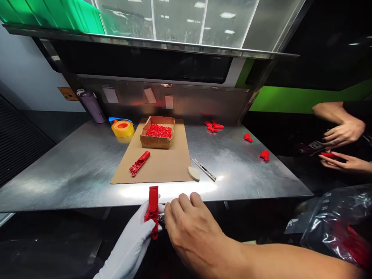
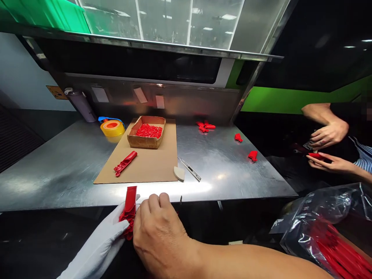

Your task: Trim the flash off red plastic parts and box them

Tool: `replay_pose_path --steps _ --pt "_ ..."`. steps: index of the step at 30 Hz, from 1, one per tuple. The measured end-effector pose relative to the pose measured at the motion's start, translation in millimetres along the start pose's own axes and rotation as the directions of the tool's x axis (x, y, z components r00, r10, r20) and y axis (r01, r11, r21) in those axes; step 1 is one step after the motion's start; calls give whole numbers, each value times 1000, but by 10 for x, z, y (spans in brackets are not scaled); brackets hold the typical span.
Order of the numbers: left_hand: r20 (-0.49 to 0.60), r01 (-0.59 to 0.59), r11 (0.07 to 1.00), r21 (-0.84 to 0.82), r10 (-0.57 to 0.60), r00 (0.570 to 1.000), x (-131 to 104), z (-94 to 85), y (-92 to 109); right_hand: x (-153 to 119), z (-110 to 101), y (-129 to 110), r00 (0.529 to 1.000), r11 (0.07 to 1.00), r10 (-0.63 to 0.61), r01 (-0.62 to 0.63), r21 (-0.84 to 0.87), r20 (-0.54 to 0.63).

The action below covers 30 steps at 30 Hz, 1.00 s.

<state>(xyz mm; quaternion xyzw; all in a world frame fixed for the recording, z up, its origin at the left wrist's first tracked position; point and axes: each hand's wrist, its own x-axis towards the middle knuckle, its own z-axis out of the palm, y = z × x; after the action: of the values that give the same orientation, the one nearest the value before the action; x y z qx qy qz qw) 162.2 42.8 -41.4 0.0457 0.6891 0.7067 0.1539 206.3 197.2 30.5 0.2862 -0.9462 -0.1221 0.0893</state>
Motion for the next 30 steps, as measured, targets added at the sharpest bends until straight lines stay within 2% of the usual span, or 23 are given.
replay_pose_path --steps 7,15,24,28,30 --pt "29 1 999 32 -2 1000 -27 -121 -40 43 5 -45 1000 999 -29 28 -47 -9" --pt "47 -25 999 -24 26 999 16 -123 -185 45 103 -146 998 998 28 -30 -49 -48" --pt "71 -7 997 -71 13 997 -26 -109 -140 38 120 -144 1000 999 -15 15 -33 -1" --pt "27 39 999 -37 -38 999 -10 -128 -125 39 152 -146 997 998 -69 69 1 20" --pt "-17 26 1000 -2 -26 1000 0 -127 -84 36 169 -147 997 997 -76 76 13 11"
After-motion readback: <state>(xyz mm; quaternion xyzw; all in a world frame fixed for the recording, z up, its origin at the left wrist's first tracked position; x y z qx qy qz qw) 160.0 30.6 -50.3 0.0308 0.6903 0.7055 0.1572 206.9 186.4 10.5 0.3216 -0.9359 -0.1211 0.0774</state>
